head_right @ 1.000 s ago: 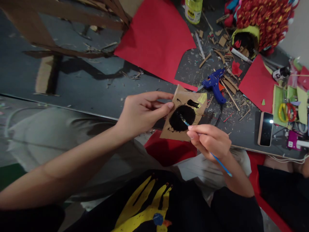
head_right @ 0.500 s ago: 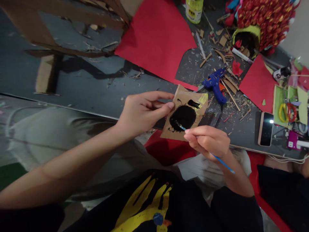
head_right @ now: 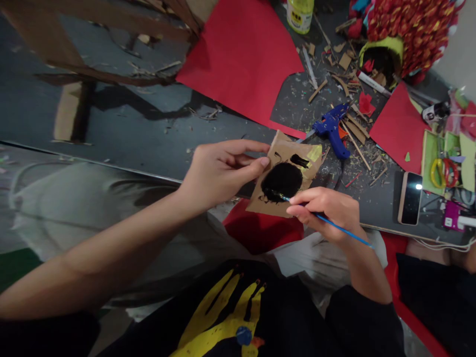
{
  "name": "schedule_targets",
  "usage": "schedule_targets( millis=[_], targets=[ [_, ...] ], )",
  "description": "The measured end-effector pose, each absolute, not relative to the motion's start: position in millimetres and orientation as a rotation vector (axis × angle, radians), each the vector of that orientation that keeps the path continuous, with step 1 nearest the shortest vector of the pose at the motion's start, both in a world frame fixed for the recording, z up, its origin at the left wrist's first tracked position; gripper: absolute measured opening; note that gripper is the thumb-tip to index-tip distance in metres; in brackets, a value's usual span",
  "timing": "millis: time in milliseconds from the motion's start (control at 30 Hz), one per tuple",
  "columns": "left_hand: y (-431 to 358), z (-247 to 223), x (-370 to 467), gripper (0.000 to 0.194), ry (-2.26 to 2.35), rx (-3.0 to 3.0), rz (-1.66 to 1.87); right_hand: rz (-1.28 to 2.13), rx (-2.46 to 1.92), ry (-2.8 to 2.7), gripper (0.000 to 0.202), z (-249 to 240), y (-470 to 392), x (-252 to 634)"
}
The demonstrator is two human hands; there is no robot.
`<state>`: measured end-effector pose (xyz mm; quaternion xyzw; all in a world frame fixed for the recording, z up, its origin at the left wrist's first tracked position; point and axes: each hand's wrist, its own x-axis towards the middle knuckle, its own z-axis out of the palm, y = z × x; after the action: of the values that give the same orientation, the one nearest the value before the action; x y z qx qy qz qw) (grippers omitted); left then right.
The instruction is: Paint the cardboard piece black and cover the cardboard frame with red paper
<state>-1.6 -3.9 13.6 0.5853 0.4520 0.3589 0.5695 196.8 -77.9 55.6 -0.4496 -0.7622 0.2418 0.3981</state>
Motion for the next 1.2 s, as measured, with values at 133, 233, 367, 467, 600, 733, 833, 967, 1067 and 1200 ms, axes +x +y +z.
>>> schedule_targets(
  millis=[133,233,367,467,600,733,833,967,1067,1200],
  targets=[
    [-4,12,-2,0.029,1.038,1.379,0.836,0.646,-1.121,-1.983,0.014,56,-78,198],
    [-4,13,-2,0.027,1.026,1.374,0.847,0.625,-1.129,-1.961,0.012,56,-78,198],
    [-4,14,-2,0.026,1.031,1.377,0.848,0.653,-1.134,-2.007,0.012,57,-78,199],
    [-4,15,-2,0.027,1.041,1.39,0.843,0.673,-1.143,-2.033,0.013,59,-78,199],
    [-4,14,-1,0.025,1.046,1.399,0.862,0.632,-1.139,-2.057,0.014,60,-78,199],
    [-3,15,-1,0.026,1.071,1.394,0.88,0.644,-1.135,-2.077,0.015,61,-79,203],
    [-2,16,-2,0.022,1.112,1.353,0.938,0.607,-1.136,-2.018,0.013,61,-81,206],
    [2,18,-4,0.015,1.153,1.244,1.063,0.451,-1.132,-1.926,0.015,59,-82,205],
    [5,17,-6,0.013,1.14,1.158,1.114,0.354,-1.124,-1.927,0.02,57,-82,202],
    [7,16,-6,0.013,1.083,1.077,1.187,0.298,-1.128,-1.962,0.019,54,-81,197]
  ],
)
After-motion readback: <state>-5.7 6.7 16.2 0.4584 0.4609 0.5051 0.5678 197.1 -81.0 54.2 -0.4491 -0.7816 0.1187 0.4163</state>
